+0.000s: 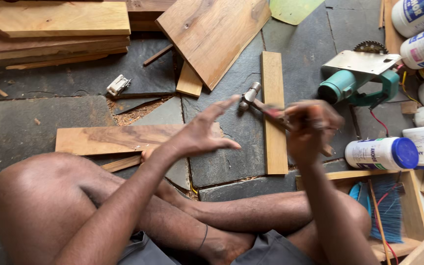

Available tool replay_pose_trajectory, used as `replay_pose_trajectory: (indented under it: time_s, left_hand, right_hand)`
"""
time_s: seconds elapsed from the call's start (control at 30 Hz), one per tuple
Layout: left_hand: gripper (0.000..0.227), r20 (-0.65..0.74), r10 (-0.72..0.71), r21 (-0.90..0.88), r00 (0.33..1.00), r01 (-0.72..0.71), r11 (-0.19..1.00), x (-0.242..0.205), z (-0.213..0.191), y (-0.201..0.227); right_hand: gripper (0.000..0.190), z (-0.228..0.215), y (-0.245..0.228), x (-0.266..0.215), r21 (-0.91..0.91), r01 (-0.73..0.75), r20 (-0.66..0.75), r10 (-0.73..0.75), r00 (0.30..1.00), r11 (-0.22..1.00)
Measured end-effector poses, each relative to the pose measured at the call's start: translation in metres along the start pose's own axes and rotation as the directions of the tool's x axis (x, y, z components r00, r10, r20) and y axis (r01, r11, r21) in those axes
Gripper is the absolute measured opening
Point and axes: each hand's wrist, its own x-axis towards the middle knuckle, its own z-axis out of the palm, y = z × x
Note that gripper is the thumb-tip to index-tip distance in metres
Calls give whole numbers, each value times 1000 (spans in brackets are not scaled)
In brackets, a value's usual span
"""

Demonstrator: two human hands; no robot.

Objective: The person sits on the floor and uses a hammer to drive nails into a small wooden plank. They repeatedly position the plank, hammer the nails, and adjust the wood's orientation to continue the task.

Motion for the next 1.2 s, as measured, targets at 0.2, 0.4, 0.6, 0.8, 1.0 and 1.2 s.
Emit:
replay_pose_trajectory:
  time_s: [0.2, 0.4, 0.6, 0.8, 1.0, 1.2]
  left_hand:
    - [52, -117, 114, -245, 987, -140, 959, -19, -4, 3]
    - [25, -57, -59, -12, 997, 58, 998, -29, -6, -1]
    - [13, -14, -102, -13, 995, 101, 995, -29, -9, -1]
    - [23, -128, 117, -105, 985, -130, 986, -33, -8, -15]
    - [17, 55, -123, 75, 991, 119, 990, -30, -7, -16]
    - [21, -23, -3, -13, 1000, 3, 1000, -35, -1, -29]
  right_hand:
    - [37, 79, 41, -27, 339, -335, -54, 373, 926, 879]
    - [38, 75, 55, -44, 272, -408, 49, 411, 910, 871]
    - [39, 74, 54, -42, 136, -394, 148, 374, 916, 909]
    - [39, 79, 37, -41, 5, -407, 210, 397, 894, 914]
    - [41, 85, 33, -34, -83, -273, 362, 284, 888, 958]
    - [56, 76, 32, -14, -194, -359, 695, 386, 607, 913]
